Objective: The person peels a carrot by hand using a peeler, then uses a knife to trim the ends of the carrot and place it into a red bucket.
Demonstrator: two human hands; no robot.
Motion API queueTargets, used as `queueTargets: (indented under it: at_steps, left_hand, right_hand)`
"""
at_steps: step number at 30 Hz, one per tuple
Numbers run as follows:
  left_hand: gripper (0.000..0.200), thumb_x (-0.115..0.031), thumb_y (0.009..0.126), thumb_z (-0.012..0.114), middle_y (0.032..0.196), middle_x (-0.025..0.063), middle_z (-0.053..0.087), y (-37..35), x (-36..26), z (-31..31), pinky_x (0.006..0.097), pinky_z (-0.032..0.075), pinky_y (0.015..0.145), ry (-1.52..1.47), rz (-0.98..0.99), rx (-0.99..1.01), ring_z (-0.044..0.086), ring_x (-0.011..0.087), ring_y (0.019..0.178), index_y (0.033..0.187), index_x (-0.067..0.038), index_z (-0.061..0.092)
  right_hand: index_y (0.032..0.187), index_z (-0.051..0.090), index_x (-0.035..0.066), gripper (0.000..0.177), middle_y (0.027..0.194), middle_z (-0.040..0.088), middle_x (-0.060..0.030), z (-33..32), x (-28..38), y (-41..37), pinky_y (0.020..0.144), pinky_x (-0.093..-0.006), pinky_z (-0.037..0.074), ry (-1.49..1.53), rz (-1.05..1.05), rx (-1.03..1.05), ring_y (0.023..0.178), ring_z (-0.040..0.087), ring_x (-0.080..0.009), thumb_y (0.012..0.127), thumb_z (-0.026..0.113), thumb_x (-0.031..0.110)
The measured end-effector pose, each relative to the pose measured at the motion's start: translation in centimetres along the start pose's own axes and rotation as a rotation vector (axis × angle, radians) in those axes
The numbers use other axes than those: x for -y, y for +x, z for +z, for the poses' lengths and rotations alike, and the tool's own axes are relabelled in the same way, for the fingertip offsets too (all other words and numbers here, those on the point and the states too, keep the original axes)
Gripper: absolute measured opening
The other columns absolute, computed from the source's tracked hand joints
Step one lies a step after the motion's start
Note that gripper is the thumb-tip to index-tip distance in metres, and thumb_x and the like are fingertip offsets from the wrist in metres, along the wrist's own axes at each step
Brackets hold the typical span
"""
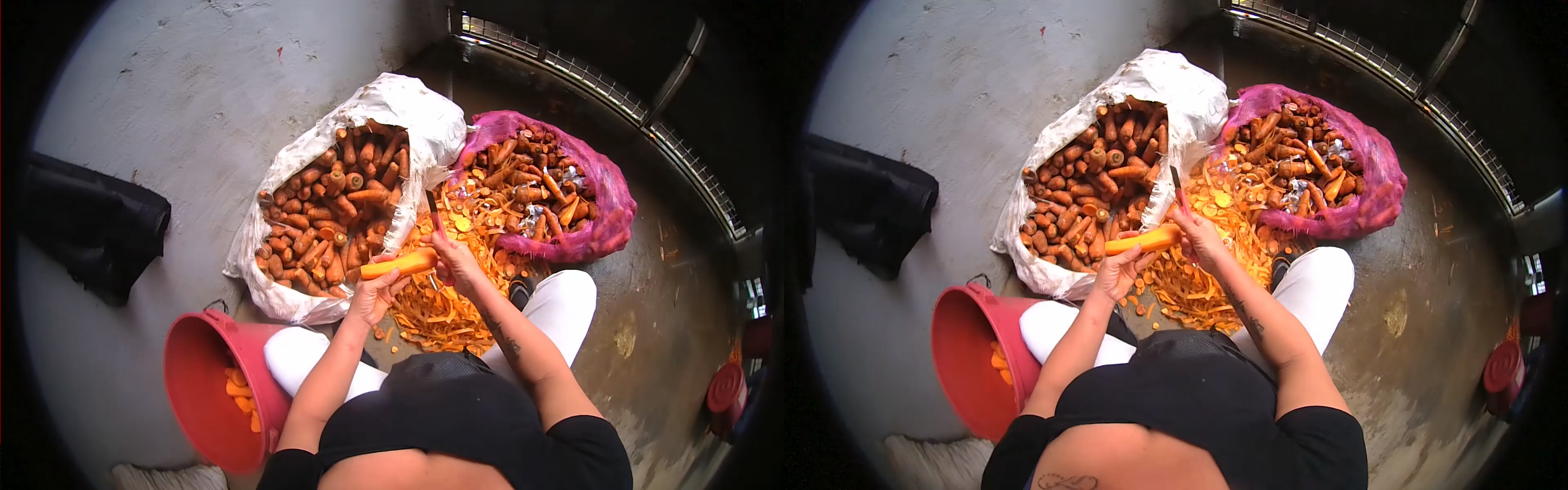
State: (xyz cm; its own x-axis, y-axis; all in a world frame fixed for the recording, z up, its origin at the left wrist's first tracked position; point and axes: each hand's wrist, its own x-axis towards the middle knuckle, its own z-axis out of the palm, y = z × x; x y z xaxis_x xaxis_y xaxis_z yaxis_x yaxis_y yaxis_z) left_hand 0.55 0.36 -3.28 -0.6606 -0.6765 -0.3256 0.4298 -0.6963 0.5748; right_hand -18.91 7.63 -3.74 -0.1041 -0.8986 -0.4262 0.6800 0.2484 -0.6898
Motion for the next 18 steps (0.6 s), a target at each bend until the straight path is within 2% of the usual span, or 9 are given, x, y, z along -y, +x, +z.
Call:
queueTargets:
  at_steps: [3,5,8,11,12,15,16,17,18]
  left_hand:
    - [0.027,0.003,0.087,0.058,0.116,0.0146,0.06,-1.8,0.1,-0.4,0.0337,0.056,0.09,-0.029,-0.02,0.018,0.063,0.0255,0.105,0.112,-0.005,0.054]
    - [0.028,0.001,0.087,0.059,0.117,0.0156,0.059,-2.5,0.5,-0.2,0.0361,0.054,0.094,-0.068,0.003,0.027,0.06,0.0264,0.111,0.115,-0.003,0.054]
    - [0.05,-0.019,0.087,0.065,0.126,0.0188,0.053,-3.1,0.8,-0.1,0.0439,0.048,0.1,-0.174,-0.039,0.104,0.053,0.0293,0.12,0.128,0.001,0.045]
    - [0.084,-0.042,0.082,0.068,0.135,0.0214,0.044,-4.5,-2.0,3.3,0.0503,0.04,0.105,-0.099,-0.198,0.306,0.047,0.0319,0.125,0.14,0.006,0.029]
    - [0.102,-0.053,0.078,0.067,0.139,0.0226,0.039,-4.5,-2.7,3.7,0.0505,0.039,0.104,0.092,-0.252,0.308,0.046,0.0333,0.126,0.144,0.007,0.018]
    - [0.078,-0.033,0.081,0.071,0.124,0.0199,0.054,-3.8,-4.5,5.9,0.0402,0.05,0.091,0.79,-0.358,0.38,0.06,0.027,0.107,0.139,0.004,0.033]
    - [0.054,-0.025,0.079,0.072,0.105,0.012,0.065,-3.6,-4.1,7.6,0.035,0.051,0.078,1.056,-0.355,0.331,0.065,0.021,0.089,0.122,0.0,0.052]
    - [0.049,-0.025,0.077,0.073,0.101,0.0108,0.066,-2.8,-3.3,7.6,0.0345,0.051,0.076,1.214,-0.253,0.276,0.065,0.0209,0.086,0.117,-0.002,0.055]
    - [0.044,-0.024,0.076,0.073,0.096,0.0095,0.067,-1.8,-2.4,7.1,0.034,0.05,0.074,1.366,-0.147,0.221,0.065,0.0208,0.083,0.111,-0.003,0.058]
  right_hand:
    - [0.109,0.057,0.009,0.037,0.061,0.049,0.0058,1.7,0.6,-2.1,0.038,-0.0192,0.031,-0.164,-0.16,0.1,0.042,0.041,-0.0029,0.081,0.075,0.025]
    - [0.109,0.058,0.007,0.038,0.064,0.052,0.0047,1.5,0.3,-2.4,0.039,-0.0196,0.032,-0.064,-0.115,0.126,0.042,0.041,-0.0029,0.079,0.076,0.022]
    - [0.109,0.058,0.004,0.04,0.07,0.057,0.0029,0.6,0.3,-2.5,0.042,-0.0202,0.034,-0.004,-0.14,0.159,0.046,0.043,-0.0032,0.079,0.077,0.022]
    - [0.109,0.059,0.003,0.038,0.078,0.062,0.0012,0.4,2.2,-4.2,0.047,-0.0193,0.036,-0.083,-0.211,0.269,0.054,0.048,-0.0031,0.079,0.076,0.02]
    - [0.109,0.06,0.003,0.037,0.082,0.064,0.0008,0.6,2.8,-4.7,0.049,-0.0188,0.037,-0.125,-0.231,0.324,0.057,0.05,-0.0029,0.08,0.076,0.019]
    - [0.113,0.059,0.003,0.037,0.091,0.065,-0.0008,0.8,2.1,-4.6,0.062,-0.0196,0.044,-0.275,-0.257,0.433,0.073,0.057,-0.0048,0.081,0.074,0.014]
    - [0.115,0.058,0.002,0.036,0.093,0.065,-0.0004,1.5,1.8,-5.1,0.073,-0.0225,0.047,-0.3,-0.327,0.432,0.083,0.059,-0.0072,0.083,0.072,0.011]
    - [0.12,0.056,0.001,0.039,0.106,0.062,-0.0023,1.3,1.0,-4.6,0.084,-0.0252,0.046,-0.346,-0.372,0.476,0.098,0.057,-0.0097,0.085,0.069,0.012]
    - [0.123,0.054,0.001,0.038,0.11,0.06,-0.0032,1.2,0.2,-4.1,0.086,-0.0256,0.046,-0.407,-0.493,0.387,0.101,0.056,-0.0103,0.088,0.066,0.013]
